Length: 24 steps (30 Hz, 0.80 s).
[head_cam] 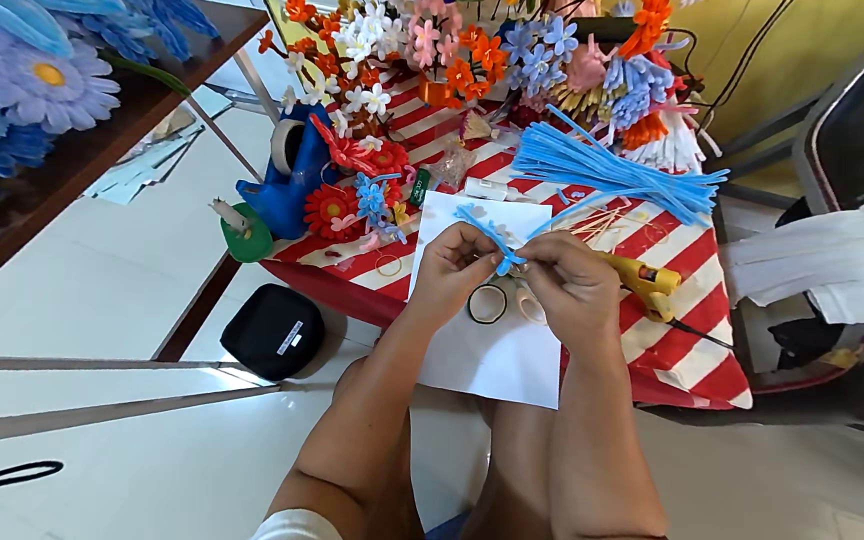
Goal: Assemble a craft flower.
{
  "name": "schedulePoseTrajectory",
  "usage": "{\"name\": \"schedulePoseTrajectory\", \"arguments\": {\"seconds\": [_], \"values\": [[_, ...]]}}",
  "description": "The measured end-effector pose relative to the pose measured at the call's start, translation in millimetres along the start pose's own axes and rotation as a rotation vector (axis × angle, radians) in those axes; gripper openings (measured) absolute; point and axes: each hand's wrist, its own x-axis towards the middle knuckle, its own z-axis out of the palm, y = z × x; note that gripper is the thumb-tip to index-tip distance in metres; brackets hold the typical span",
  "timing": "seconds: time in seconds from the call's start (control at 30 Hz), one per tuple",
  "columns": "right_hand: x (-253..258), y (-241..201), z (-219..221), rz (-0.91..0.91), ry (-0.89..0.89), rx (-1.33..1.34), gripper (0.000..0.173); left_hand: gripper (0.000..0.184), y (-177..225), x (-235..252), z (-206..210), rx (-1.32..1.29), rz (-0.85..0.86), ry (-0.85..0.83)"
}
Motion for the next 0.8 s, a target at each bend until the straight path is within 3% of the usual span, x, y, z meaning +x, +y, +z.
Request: {"name": "schedulePoseTrajectory", "arguments": {"seconds": [0.33,0.57,0.8], "values": [[-0.1,-0.2,-3.4,0.005,-0.022,-0.027,0.012,0.023,0.0,1.0,-2.3,0.048,0.012,-0.015],[-0.4,-2.2,-5.5,0.022,-0.038,-0.047,0.012,0.041,4.4,1.4,-4.0,0.291,0.105,-0.098],[-0.7,-1.0,-7.3,0.011,-0.057,-0.049,0.011,0.013,4.2,2.2,-8.8,0.4,0.13,-0.187]]}}
